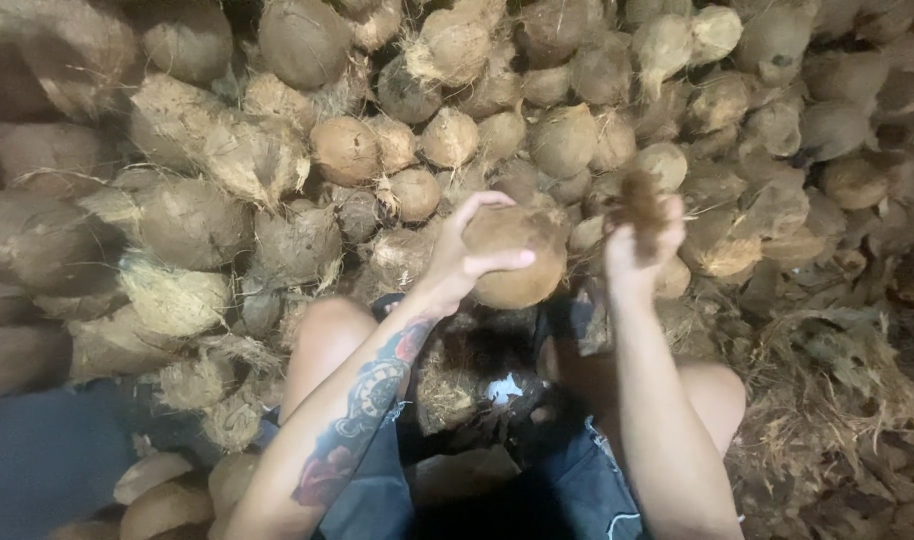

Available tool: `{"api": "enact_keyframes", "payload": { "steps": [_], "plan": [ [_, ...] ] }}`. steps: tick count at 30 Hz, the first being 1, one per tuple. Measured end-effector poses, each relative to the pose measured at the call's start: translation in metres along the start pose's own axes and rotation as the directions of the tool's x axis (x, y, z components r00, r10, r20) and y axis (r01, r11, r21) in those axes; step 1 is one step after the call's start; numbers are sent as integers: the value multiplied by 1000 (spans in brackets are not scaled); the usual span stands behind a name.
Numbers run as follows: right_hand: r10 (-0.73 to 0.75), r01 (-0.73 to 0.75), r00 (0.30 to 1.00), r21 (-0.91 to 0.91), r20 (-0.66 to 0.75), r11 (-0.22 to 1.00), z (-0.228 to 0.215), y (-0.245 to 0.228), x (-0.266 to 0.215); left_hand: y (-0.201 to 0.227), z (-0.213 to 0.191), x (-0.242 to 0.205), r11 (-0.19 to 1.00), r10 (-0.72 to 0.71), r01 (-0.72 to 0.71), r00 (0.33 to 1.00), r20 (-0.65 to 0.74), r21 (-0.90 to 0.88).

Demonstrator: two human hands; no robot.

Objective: The person sits on the floor surrounded by a large pile of coconuts and uses their hands to peel the fibrous husk off a coconut. They rotate the coconut and pull away the fibers, then place the peeled coconut aside and pick up another one to continue the process.

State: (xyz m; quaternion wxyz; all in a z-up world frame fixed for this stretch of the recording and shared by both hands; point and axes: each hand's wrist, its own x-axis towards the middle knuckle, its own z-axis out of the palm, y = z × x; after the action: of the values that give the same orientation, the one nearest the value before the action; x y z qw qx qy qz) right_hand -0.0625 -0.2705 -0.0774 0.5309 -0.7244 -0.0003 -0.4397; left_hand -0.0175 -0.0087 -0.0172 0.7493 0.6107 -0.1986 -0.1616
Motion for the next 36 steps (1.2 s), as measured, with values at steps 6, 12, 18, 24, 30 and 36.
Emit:
{"api": "enact_keyframes", "payload": {
  "steps": [6,12,18,24,30,36],
  "plan": [
    [-1,20,994,175,-107,984,0,-19,-2,62,19,-7,851,-417,328,896,-149,-410],
    [-39,111,939,-196,340,974,36,-48,-38,100,12,-3,571,-695,392,698,-172,-721],
    [-158,247,866,-130,475,960,69,-106,-40,81,1,-2,556,-698,404,702,-143,-726],
    [-74,202,918,-297,390,933,58,-91,-27,31,-8,6,645,-609,430,789,-84,-631],
    [107,-78,990,-277,93,958,35,-43,4,1,-12,10,725,-562,419,819,-118,-547],
    [122,-112,971,-62,205,992,61,-67,1,-4,-10,10,741,-503,354,856,-121,-570]
  ]
}}
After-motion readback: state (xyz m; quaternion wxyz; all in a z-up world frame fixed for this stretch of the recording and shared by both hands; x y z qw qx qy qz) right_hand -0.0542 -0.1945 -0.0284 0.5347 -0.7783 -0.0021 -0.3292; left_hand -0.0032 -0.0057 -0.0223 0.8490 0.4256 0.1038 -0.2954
